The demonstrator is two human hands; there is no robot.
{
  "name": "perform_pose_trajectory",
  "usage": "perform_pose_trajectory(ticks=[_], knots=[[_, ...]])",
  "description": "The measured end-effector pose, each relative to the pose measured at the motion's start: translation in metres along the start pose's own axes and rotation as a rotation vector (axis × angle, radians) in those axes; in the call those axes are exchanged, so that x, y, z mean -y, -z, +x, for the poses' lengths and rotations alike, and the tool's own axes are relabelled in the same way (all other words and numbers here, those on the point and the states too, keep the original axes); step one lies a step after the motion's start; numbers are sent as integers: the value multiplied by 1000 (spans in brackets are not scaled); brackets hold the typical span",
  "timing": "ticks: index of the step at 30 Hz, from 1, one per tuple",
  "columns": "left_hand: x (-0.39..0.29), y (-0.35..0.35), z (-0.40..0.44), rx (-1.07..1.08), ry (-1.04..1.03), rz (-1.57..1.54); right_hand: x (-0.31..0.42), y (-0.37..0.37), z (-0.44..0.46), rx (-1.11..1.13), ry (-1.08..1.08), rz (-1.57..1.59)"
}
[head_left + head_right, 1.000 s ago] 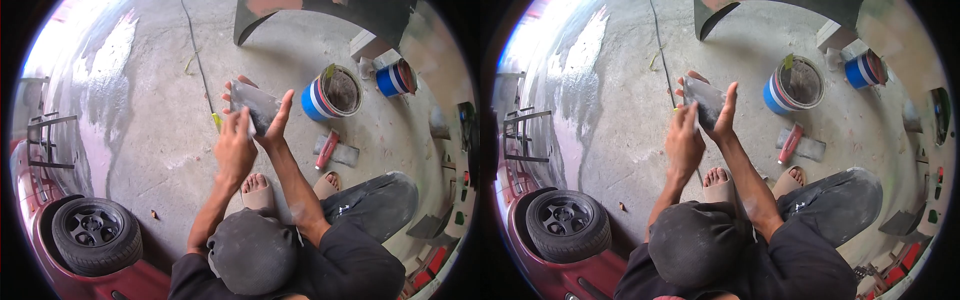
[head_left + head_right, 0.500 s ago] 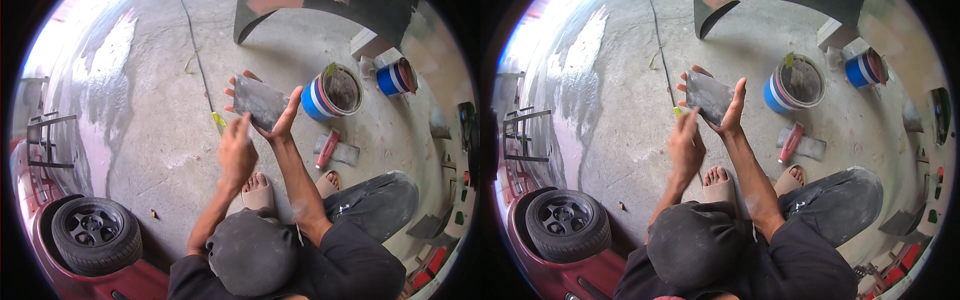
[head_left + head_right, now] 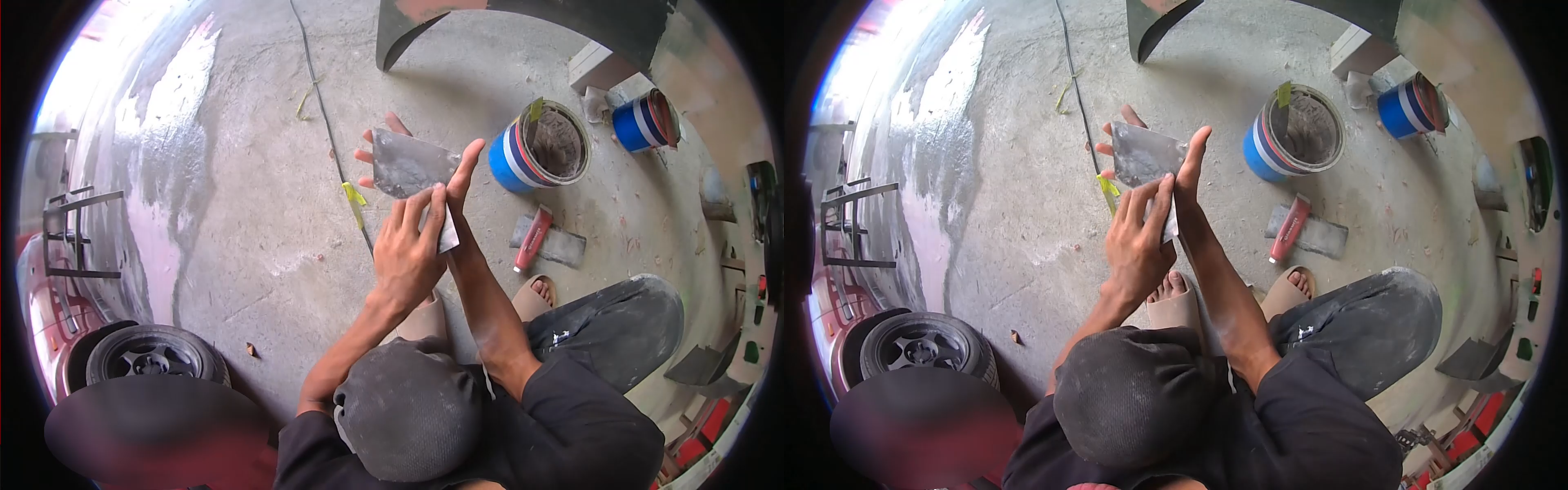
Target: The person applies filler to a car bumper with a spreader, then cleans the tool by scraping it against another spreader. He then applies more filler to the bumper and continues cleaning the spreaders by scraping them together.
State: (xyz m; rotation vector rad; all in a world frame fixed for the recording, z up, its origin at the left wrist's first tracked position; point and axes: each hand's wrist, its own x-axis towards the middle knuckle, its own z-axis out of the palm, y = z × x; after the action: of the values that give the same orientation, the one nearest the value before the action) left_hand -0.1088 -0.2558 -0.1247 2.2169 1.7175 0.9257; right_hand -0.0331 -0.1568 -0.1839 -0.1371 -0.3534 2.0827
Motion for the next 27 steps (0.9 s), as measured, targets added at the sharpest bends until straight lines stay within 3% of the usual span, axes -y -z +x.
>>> perform_pose_trajectory(ticks=[5,9,12,13,16,17,18,19,21,22,24,27], knots=[[26,-1,29,-124,109,22,-11,-8,1,-27,-31,-150],[-7,0,11,-8,-37,-6,-6,28,5,210,-46,314],[11,-1,24,-110,141,6,-16,21,6,252,-88,474],[23,0,32,-121,149,4,-13,4,1,44,-78,-30],[4,2,22,-75,12,-14,-7,17,4,95,-74,29],[-4,6,17,-6,-35,-12,-15,34,10,337,-133,596],[0,4,12,-13,-56,5,-15,32,13,295,-131,513],[8,3,9,17,25,-8,-26,41,21,482,-193,616],[28,-5,17,-75,72,39,-89,109,24,146,246,-161],[26,-1,28,-116,14,0,-119,142,25,-104,341,-529],[24,1,29,-70,-36,-122,-102,126,29,29,241,-182],[15,0,18,-2,-189,-22,-59,74,6,102,-83,-1]])
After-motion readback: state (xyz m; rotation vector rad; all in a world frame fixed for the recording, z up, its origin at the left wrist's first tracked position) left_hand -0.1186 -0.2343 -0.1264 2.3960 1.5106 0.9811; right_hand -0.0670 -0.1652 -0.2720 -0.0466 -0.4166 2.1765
